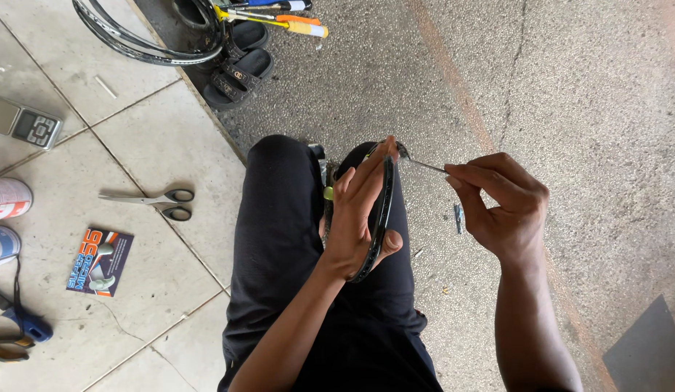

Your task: The person sits on the floor and uses a screwdriver to scrape the frame of a badminton racket. They then use scissors to cut a piece of string from a plastic bag and prepare it for use.

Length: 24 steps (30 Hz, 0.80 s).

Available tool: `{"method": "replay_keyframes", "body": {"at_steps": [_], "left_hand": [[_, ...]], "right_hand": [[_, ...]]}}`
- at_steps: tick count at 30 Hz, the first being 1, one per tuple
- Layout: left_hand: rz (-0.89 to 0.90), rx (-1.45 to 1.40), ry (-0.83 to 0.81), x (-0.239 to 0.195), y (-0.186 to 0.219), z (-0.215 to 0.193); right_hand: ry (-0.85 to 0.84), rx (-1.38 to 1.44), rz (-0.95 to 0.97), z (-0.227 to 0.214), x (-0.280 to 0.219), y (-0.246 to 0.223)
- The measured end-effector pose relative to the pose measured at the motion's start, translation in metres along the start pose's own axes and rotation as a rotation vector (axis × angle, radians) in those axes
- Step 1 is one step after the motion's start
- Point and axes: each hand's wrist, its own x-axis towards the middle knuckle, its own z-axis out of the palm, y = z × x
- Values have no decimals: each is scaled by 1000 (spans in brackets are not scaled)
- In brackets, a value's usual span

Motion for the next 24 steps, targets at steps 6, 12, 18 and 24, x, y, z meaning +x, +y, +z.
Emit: {"method": "replay_keyframes", "body": {"at_steps": [6,12,18,24], "left_hand": [[3,-4,22,-1,-3,6],[60,140,-19,-8,-6,14],[85,101,-6,-9,-3,9],[46,109,-7,-8,4,0]], "right_hand": [[-75,-112,97,-10,6,-31],[-231,-635,95,-37,11,-95],[-174,-586,78,-36,14,-94],[-158,-338,63,-37,4,-59]]}}
